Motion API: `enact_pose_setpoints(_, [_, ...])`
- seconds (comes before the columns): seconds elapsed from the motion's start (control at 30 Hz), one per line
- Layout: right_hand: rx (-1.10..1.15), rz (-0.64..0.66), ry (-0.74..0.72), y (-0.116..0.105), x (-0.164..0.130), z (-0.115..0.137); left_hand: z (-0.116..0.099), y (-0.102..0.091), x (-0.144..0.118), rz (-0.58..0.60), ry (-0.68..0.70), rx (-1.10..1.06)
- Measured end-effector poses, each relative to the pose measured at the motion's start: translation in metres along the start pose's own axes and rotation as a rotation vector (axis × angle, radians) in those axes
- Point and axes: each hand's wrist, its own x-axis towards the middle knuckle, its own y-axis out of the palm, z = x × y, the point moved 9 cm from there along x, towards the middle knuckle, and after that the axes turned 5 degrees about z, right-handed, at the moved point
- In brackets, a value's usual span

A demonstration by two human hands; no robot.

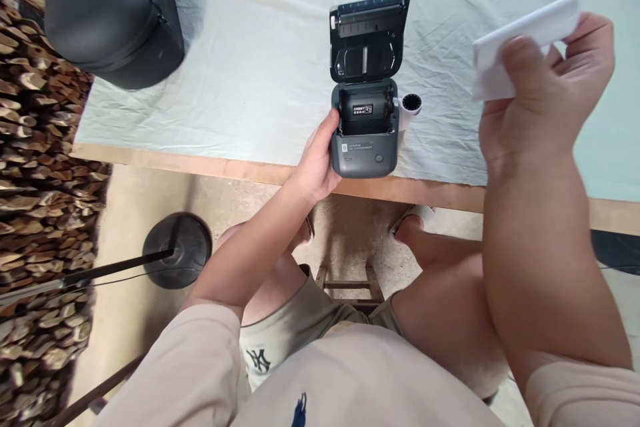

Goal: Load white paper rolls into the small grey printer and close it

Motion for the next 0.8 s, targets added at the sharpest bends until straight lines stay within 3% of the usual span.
enact_pose_setpoints(0.1, [0.083, 0.002, -0.057, -0.007, -0.001, 0.018, -0.001, 0.000, -0.002, -0.013, 0.006, 0.004])
enact_pose_setpoints(0.23, [0.364, -0.158, -0.093, -0.023, -0.016, 0.030, -0.002, 0.002, -0.004, -0.023, 0.037, 0.014])
enact_pose_setpoints(0.3, [0.436, -0.195, -0.141, -0.021, -0.023, 0.039, -0.004, 0.005, -0.006, -0.021, 0.075, 0.023])
enact_pose_setpoints(0.4, [0.256, -0.117, -0.184, -0.002, -0.022, 0.050, -0.008, 0.011, -0.009, 0.009, 0.140, 0.045])
enact_pose_setpoints(0.53, [0.046, 0.020, -0.178, 0.024, -0.011, 0.043, -0.007, 0.014, -0.009, 0.030, 0.158, 0.063])
enact_pose_setpoints(0.7, [0.149, -0.055, -0.238, 0.018, -0.016, 0.046, -0.002, 0.007, -0.003, 0.025, 0.085, 0.043])
enact_pose_setpoints(0.8, [0.198, -0.024, -0.356, 0.017, -0.024, 0.060, -0.003, 0.008, -0.003, 0.077, 0.060, 0.049])
